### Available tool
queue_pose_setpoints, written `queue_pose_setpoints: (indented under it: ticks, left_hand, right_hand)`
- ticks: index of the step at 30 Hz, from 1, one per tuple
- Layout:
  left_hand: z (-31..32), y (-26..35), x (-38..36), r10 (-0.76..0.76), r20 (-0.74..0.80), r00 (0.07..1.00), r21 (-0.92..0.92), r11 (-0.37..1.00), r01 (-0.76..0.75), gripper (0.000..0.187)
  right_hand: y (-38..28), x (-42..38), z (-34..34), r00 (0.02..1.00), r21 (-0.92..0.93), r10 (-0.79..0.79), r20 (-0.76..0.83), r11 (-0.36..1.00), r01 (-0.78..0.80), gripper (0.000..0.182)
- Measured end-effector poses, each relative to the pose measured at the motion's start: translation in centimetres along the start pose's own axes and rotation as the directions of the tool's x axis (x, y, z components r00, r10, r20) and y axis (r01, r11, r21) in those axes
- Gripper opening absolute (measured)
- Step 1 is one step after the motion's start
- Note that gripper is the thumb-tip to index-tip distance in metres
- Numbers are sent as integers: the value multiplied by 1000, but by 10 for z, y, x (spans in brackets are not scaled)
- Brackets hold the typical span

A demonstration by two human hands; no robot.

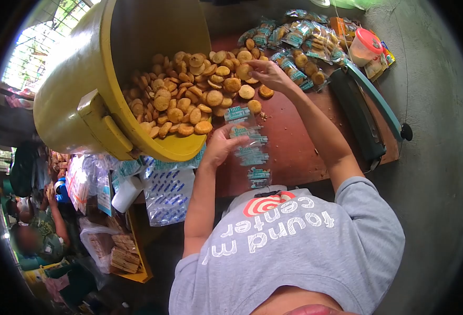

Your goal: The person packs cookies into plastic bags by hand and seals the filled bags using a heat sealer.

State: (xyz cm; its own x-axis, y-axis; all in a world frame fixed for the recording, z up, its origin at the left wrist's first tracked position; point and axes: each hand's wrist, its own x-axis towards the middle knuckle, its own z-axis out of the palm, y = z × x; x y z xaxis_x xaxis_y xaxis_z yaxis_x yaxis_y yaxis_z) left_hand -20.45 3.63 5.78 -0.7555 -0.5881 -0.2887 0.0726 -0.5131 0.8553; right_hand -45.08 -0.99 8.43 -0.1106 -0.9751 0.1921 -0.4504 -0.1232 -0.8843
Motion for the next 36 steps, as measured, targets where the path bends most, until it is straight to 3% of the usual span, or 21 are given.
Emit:
queue_pose_setpoints:
  ticks: [1, 3, 4, 6, 10, 12, 16, 18, 19, 22, 23, 24, 26, 27, 28, 30, 31, 32, 34, 35, 36]
  left_hand:
    - [0, 0, 1, -5, 0, 1000, -3, 1000, 5, 34]
    - [0, 2, 5, 68, -54, 996, 213, 976, -55, 37]
    - [3, 3, 6, 63, -50, 997, 212, 976, -51, 37]
    - [8, 8, 8, 75, -56, 996, 170, 983, -64, 34]
    - [17, 17, 10, 81, -7, 997, 142, 987, -80, 35]
    - [18, 19, 9, 28, 9, 1000, 103, 994, -29, 34]
    - [11, 15, 4, -8, 41, 999, 78, 997, 5, 37]
    - [8, 13, 0, -93, 103, 990, -104, 989, 104, 40]
    - [8, 10, -2, -92, 101, 991, -106, 989, 103, 40]
    - [9, 5, -7, -135, 96, 986, -207, 966, 153, 40]
    - [8, 5, -9, -143, 135, 980, -225, 959, 171, 40]
    - [7, 5, -10, -151, 173, 973, -242, 951, 191, 40]
    - [6, 4, -12, -147, 134, 980, -244, 954, 177, 40]
    - [6, 4, -12, -142, 100, 985, -242, 957, 162, 39]
    - [5, 2, -11, -140, 100, 985, -239, 958, 160, 39]
    - [2, -3, -9, -63, 57, 996, -160, 985, 71, 44]
    - [2, -5, -8, -60, 55, 997, -161, 985, 68, 44]
    - [2, -5, -6, -12, -2, 1000, -56, 998, 11, 46]
    - [3, -6, -6, 38, -59, 998, 49, 998, -35, 47]
    - [5, -4, -6, 63, -90, 994, 109, 993, -53, 47]
    - [6, -3, -4, 88, -117, 989, 170, 983, -67, 47]
  right_hand:
    - [-5, -5, -1, 1000, 0, 6, 1, 1000, -6, 27]
    - [-23, -19, 0, 939, 40, -295, 179, 956, 292, 29]
    - [-53, -31, -5, 940, 108, -33, 338, 994, -4, 28]
    - [-47, -35, -2, 866, 149, -73, 494, 989, -1, 27]
    - [-51, -46, -3, 842, 7, -130, 524, 989, 148, 23]
    - [-59, -50, -4, 833, 38, -29, 552, 999, 10, 20]
    - [-61, -64, 7, 872, 72, 46, 488, 993, -92, 18]
    - [-56, -69, 18, 908, 78, -217, 359, 976, 202, 15]
    - [-56, -74, 20, 891, 55, 23, 453, 997, -54, 18]
    - [-45, -68, 34, 873, -46, 27, 488, 999, -5, 21]
    - [-49, -65, 37, 896, 44, 118, 428, 988, -151, 16]
    - [-40, -56, 36, 895, 45, 117, 429, 988, -151, 16]
    - [-5, -31, 36, 975, -286, -169, 147, 936, 205, 25]
    - [2, -28, 39, 975, -476, -207, 81, 851, 220, 24]
    - [9, -29, 42, 975, -477, -210, 80, 851, 222, 24]
    - [6, -34, 48, 975, -658, -122, 185, 721, 215, 24]
    - [5, -33, 48, 982, -566, -102, 162, 805, 177, 23]
    - [7, -27, 45, 980, -567, -107, 168, 803, 185, 23]
    - [11, -19, 39, 995, -65, -90, 45, 994, 92, 20]
    - [1, -16, 36, 997, 166, 64, 34, 984, -69, 17]
    - [-14, -16, 30, 997, 165, 66, 33, 984, -70, 17]
